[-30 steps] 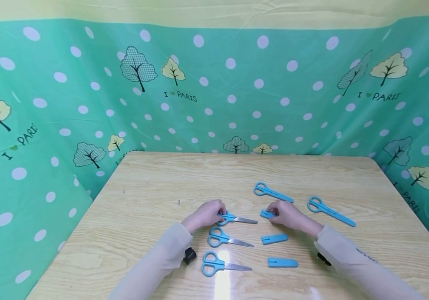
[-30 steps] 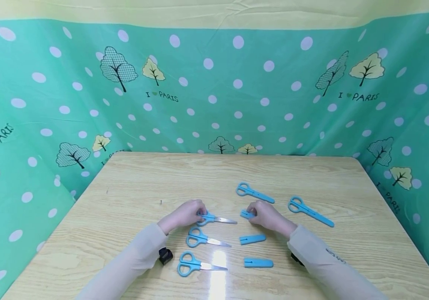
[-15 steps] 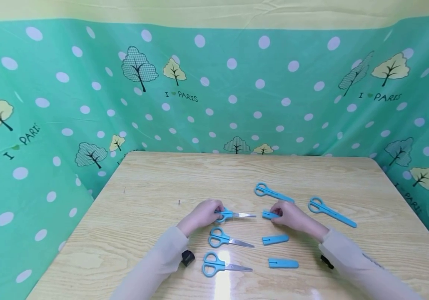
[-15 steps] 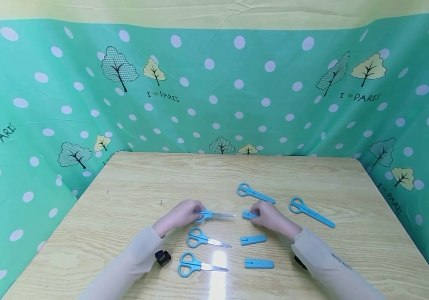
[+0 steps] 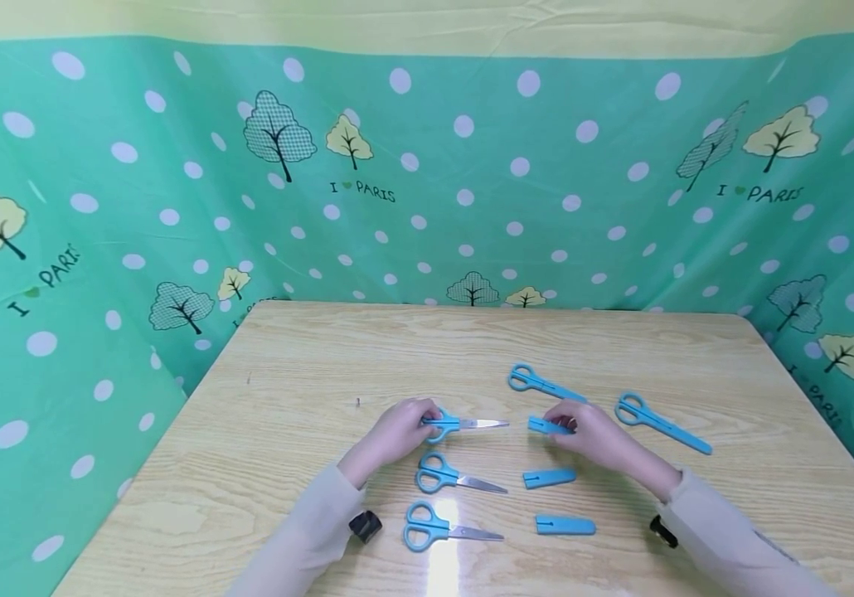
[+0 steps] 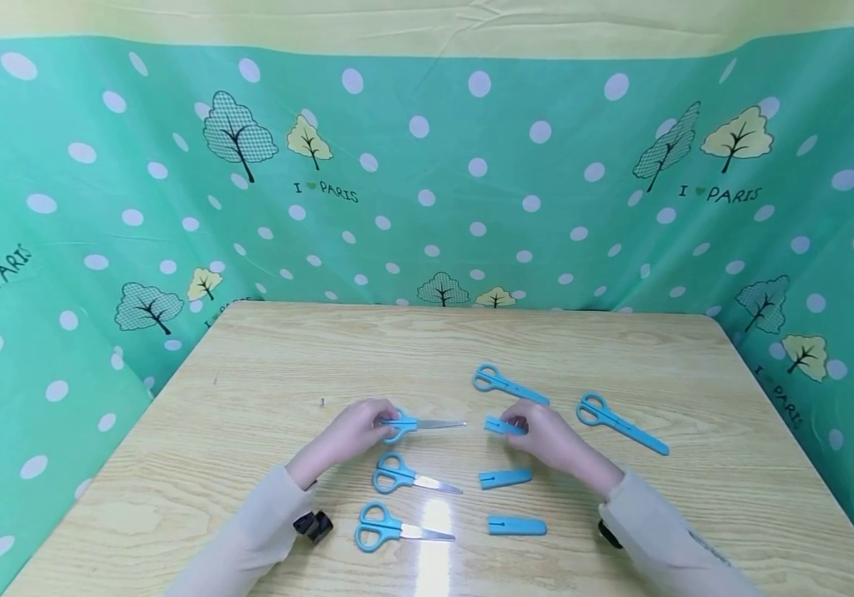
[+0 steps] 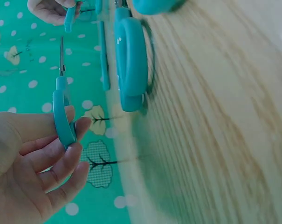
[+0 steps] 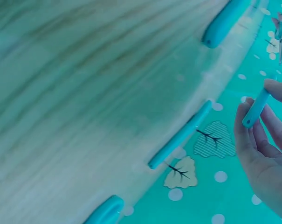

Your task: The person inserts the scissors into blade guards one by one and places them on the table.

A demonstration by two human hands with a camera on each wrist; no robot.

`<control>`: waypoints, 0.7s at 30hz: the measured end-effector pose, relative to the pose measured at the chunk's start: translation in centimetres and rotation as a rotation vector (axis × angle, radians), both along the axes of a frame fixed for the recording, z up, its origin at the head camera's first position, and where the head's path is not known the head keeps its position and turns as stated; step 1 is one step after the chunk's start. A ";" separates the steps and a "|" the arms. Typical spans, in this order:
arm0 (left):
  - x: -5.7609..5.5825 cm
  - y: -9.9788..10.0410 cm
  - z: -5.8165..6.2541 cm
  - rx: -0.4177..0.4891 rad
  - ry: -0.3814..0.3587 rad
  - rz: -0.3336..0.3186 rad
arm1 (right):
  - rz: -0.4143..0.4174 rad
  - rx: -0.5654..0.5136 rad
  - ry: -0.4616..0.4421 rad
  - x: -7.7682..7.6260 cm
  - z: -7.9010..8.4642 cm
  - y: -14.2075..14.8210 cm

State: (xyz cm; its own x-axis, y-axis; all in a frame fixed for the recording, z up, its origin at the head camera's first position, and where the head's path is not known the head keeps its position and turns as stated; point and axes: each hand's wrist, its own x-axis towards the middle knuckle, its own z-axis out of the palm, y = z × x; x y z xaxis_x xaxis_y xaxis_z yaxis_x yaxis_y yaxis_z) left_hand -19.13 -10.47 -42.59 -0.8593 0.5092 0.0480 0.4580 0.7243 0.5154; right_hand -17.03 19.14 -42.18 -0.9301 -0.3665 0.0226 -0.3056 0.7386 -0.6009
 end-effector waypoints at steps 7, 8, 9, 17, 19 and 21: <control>1.2 -0.1 1.0 0.023 0.044 0.008 | 0.027 0.014 0.102 1.2 0.9 -0.1; 1.4 -0.1 1.2 0.026 0.053 0.007 | 0.031 0.014 0.116 1.5 1.1 -0.2; 1.5 -0.1 1.4 0.028 0.062 0.006 | 0.040 0.009 0.130 1.8 1.3 -0.2; 3.0 -0.2 2.5 0.078 0.139 -0.019 | 0.120 -0.052 0.331 3.2 2.5 -0.5; 3.4 -0.2 2.8 0.091 0.161 -0.028 | 0.134 -0.060 0.381 3.5 2.8 -0.5; 3.7 -0.2 3.0 0.104 0.182 -0.035 | 0.146 -0.065 0.416 3.8 3.1 -0.6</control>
State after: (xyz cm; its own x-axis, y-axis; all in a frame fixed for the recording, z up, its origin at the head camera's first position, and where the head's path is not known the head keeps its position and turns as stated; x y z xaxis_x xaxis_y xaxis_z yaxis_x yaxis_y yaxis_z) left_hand -15.42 -10.72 -39.58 -0.8135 0.5227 0.2550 0.5745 0.6536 0.4927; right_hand -13.22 18.52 -39.03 -0.7755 -0.4792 0.4110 -0.6297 0.6345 -0.4482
